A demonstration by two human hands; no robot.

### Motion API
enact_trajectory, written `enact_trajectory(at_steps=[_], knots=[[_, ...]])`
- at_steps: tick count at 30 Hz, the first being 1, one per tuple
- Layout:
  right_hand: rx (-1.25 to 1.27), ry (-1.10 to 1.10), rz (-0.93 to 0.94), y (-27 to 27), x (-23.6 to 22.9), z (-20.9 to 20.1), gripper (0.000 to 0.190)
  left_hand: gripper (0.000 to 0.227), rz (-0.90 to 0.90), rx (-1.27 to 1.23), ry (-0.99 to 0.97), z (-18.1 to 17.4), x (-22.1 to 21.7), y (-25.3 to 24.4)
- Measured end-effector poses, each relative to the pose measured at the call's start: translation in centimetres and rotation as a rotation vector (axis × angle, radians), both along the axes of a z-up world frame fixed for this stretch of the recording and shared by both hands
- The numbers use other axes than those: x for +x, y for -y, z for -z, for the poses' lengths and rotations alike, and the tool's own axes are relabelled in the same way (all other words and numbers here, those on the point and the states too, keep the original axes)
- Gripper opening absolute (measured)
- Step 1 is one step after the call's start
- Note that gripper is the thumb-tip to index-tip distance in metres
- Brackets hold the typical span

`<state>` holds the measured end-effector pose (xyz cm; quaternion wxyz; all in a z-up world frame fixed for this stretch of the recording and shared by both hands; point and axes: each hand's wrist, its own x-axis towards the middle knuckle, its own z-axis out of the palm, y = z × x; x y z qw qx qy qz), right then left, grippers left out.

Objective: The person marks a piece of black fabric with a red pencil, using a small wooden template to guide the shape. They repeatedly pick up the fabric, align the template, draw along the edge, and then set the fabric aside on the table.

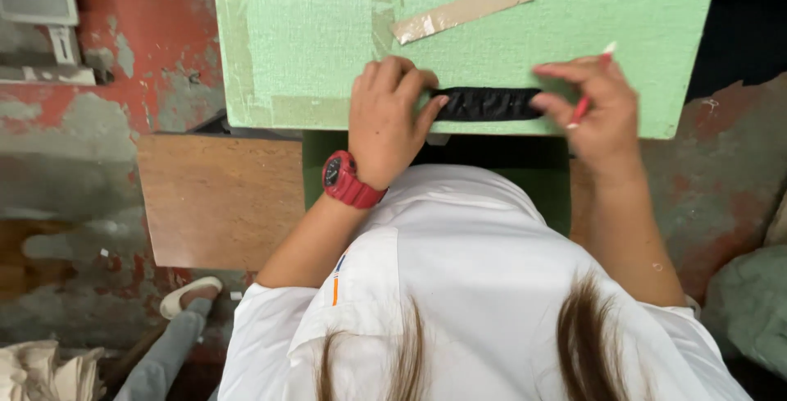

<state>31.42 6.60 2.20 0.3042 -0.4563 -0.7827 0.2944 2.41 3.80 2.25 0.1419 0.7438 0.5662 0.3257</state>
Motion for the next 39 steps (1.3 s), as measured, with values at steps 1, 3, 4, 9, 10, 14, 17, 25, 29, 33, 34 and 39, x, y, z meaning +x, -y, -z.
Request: enact_trajectory(at_steps=[1, 3, 4, 9, 10, 14, 17, 25, 29, 33, 34, 39], knots=[[0.016, -0.007, 0.004, -0.1, -0.5, 0.2, 0.034, 0.019, 0.004, 0.016, -0.007, 1.0, 0.5, 0.1], [0.2, -0.04, -0.113, -0.9, -1.7, 0.5, 0.041, 0.013, 0.046, 0.043, -0.042, 2.8, 1.2, -0.6], [0.236, -0.053, -0.099, -0.9, -1.7, 1.2, 0.041, 0.013, 0.059, 0.078, -0.059, 1.6, 1.5, -0.7], [-0.399, -0.268, -0.052, -3.5, 0.1, 2.0, 0.049, 0.01, 0.238, 0.164, 0.07, -2.1, 2.1, -3.4], [-0.374, -0.279, -0.047, -6.3, 1.7, 2.8, 0.049, 0.01, 0.249, 0.186, 0.058, -3.0, 2.6, -5.0], [-0.221, -0.683, 0.109, -16.4, 5.5, 3.4, 0.037, 0.007, 0.131, 0.084, 0.374, -5.2, 5.9, -12.1], [-0.025, -0.825, 0.355, -21.8, 6.0, 3.1, 0.028, 0.008, 0.036, -0.029, 0.514, -3.6, 9.2, -19.3], [0.27, -0.61, 0.769, -25.3, 6.6, 7.5, 0.04, 0.013, -0.127, -0.292, 0.23, 2.7, 12.9, -28.5], [0.301, -0.52, 0.772, -25.9, 6.8, 8.4, 0.038, 0.014, -0.116, -0.331, 0.163, 3.6, 12.6, -29.0], [0.387, -0.466, 0.757, -27.1, 7.3, 10.7, 0.047, 0.015, -0.115, -0.319, 0.11, 2.6, 12.2, -27.8], [0.377, -0.474, 0.729, -27.0, 7.5, 10.4, 0.047, 0.015, -0.145, -0.319, 0.111, 2.3, 11.5, -27.7], [0.327, -0.854, 0.82, -28.3, 9.6, 12.5, 0.061, 0.014, -0.172, -0.194, 0.13, -3.4, 5.9, -25.9]])
